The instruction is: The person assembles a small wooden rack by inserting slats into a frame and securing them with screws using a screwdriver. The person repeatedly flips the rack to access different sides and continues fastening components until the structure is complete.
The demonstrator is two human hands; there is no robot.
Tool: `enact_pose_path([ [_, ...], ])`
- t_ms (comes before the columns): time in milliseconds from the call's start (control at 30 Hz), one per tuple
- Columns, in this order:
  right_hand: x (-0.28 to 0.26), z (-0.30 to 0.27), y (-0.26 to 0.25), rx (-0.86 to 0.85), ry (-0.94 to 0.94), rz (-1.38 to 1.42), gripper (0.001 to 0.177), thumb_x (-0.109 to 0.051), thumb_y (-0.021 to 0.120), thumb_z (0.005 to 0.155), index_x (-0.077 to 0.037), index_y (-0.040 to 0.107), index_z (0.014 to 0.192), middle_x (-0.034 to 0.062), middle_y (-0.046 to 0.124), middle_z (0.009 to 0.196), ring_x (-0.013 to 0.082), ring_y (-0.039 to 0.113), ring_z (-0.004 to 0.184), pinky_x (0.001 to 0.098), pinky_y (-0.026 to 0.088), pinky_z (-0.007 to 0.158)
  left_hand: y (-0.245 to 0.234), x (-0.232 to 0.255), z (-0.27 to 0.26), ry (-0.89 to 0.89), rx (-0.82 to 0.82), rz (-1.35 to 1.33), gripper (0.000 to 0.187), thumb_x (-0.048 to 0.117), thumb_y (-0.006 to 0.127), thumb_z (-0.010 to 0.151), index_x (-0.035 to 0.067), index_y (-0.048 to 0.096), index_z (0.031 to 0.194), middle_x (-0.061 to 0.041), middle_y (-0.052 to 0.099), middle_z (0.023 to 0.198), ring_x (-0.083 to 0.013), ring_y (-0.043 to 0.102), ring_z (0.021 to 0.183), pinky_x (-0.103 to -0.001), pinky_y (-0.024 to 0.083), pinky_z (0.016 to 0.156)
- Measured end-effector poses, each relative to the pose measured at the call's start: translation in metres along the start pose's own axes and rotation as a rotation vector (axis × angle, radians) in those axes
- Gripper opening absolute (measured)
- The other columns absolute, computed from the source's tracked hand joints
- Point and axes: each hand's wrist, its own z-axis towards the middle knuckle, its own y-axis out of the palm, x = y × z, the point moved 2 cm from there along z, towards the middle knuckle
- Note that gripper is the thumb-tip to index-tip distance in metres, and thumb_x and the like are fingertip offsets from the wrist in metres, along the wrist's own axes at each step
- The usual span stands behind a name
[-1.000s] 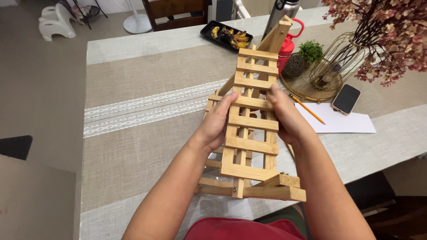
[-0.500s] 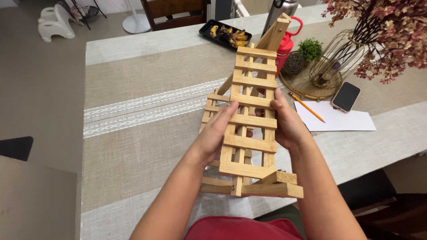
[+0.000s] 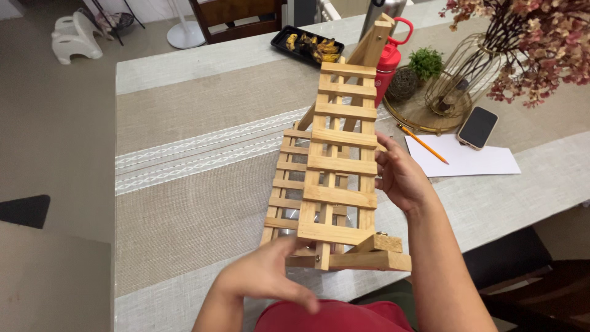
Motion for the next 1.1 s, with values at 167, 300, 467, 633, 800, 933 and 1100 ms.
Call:
enact_pose_path([
  [167, 0.025, -0.001, -0.033, 0.142, 0.112, -0.031, 0.047, -0.033, 0.047, 0.106, -0.017, 0.050, 0.150, -0.0003, 0.069, 0.105, 0.0091, 0.066, 0.086, 0.0272, 0.054, 0.062, -0.010, -0.029, -0.012, -0.135, 0.147, -0.217, 0.053, 0.008, 0.072, 0.084, 0.005, 0.061, 0.136, -0.013, 0.072, 0.133, -0.0272, 0.071, 0.121, -0.042, 0.061, 0.104],
  [300, 0.033, -0.008, -0.041, 0.198, 0.157, -0.064, 0.047, -0.037, 0.049, 0.105, -0.015, 0.051, 0.147, 0.0010, 0.070, 0.106, 0.0098, 0.067, 0.086, 0.0278, 0.056, 0.064, -0.066, -0.040, -0.051, -0.225, 0.554, 0.025, 0.052, 0.007, 0.077, 0.080, 0.007, 0.067, 0.131, -0.012, 0.076, 0.125, -0.0257, 0.072, 0.118, -0.041, 0.063, 0.096],
  [467, 0.040, -0.003, -0.039, 0.295, 0.138, -0.305, 0.052, -0.025, 0.058, 0.100, -0.014, 0.047, 0.149, 0.0049, 0.066, 0.121, 0.0140, 0.065, 0.102, 0.0281, 0.058, 0.073, -0.093, -0.045, -0.076, 0.083, 0.919, 0.029, 0.065, -0.002, 0.069, 0.082, 0.006, 0.053, 0.144, -0.013, 0.056, 0.147, -0.0261, 0.049, 0.144, -0.042, 0.044, 0.117],
  [633, 0.037, 0.035, -0.036, 0.186, -0.120, -0.372, 0.063, -0.020, 0.066, 0.098, -0.009, 0.043, 0.156, 0.0137, 0.060, 0.141, 0.0180, 0.060, 0.119, 0.0279, 0.058, 0.083, -0.083, -0.044, -0.085, 0.106, 0.883, 0.233, 0.109, -0.005, 0.066, 0.062, 0.007, 0.026, 0.163, -0.019, 0.036, 0.166, -0.0324, 0.025, 0.161, -0.047, 0.018, 0.129],
  [800, 0.028, 0.083, -0.025, 0.092, -0.108, -0.425, 0.078, -0.020, 0.069, 0.093, -0.012, 0.028, 0.160, 0.0144, 0.042, 0.155, 0.0192, 0.053, 0.127, 0.0315, 0.061, 0.077, -0.071, -0.048, -0.083, -0.385, 0.876, 0.449, 0.146, 0.034, 0.090, 0.051, 0.014, 0.001, 0.166, -0.021, 0.010, 0.168, -0.0376, 0.010, 0.156, -0.051, 0.023, 0.121],
  [933, 0.031, 0.111, -0.014, 0.073, -0.019, -0.606, 0.078, -0.025, 0.067, 0.096, -0.014, 0.026, 0.160, 0.0178, 0.040, 0.156, 0.0232, 0.056, 0.125, 0.0326, 0.063, 0.076, -0.073, -0.054, -0.065, -0.615, 0.874, 0.548, 0.159, 0.055, 0.097, 0.046, 0.011, -0.004, 0.160, -0.020, 0.004, 0.168, -0.0383, 0.007, 0.156, -0.052, 0.023, 0.123],
  [1100, 0.056, 0.135, -0.015, -0.014, 0.079, -0.606, 0.071, -0.028, 0.066, 0.096, -0.008, 0.034, 0.156, 0.0245, 0.061, 0.135, 0.0270, 0.066, 0.101, 0.0304, 0.060, 0.074, -0.060, -0.066, -0.047, -0.469, 1.036, 0.611, 0.153, 0.061, 0.091, 0.052, 0.000, -0.002, 0.157, -0.027, 0.016, 0.160, -0.0420, 0.024, 0.148, -0.053, 0.032, 0.118],
])
